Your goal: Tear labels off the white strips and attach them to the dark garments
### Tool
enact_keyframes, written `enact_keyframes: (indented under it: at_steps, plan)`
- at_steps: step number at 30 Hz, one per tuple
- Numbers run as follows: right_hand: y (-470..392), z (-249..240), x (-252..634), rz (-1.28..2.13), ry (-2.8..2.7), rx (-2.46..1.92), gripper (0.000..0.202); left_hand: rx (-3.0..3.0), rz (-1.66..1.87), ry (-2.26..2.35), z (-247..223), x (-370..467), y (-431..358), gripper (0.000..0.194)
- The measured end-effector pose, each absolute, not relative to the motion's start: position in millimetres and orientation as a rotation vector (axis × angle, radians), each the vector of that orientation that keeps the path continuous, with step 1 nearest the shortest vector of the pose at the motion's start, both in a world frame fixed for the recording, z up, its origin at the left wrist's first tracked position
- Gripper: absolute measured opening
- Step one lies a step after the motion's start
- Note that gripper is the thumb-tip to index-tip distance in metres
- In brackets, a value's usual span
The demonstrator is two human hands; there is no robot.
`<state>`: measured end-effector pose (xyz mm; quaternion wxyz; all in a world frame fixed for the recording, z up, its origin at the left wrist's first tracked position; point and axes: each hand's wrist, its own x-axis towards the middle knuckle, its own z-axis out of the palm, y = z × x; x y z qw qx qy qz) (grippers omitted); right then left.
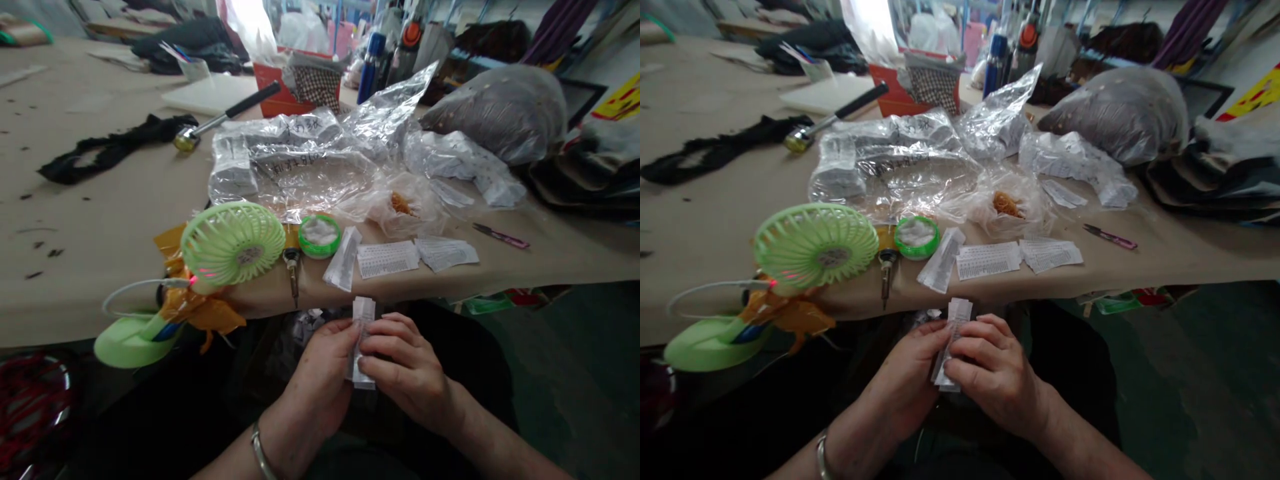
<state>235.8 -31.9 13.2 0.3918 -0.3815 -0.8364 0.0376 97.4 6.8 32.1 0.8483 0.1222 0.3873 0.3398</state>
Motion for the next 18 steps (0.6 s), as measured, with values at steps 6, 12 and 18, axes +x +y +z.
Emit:
enact_keyframes:
  at_steps: [6, 12, 18]
  plan:
    - [-31.5, 14.0, 237.5, 0.150, -2.206, -0.924, 0.015, 0.192, 0.734, 0.807, 30.1, 92.4, 5.6, 0.011]
    - [-33.4, 14.7, 235.1, 0.145, -2.204, -0.966, 0.017, 0.211, 0.715, 0.756, 28.3, 91.4, 2.4, 0.014]
    - [-31.9, 15.7, 231.2, 0.139, -2.188, -0.983, 0.016, 0.280, 0.683, 0.733, 23.9, 90.7, 0.8, 0.019]
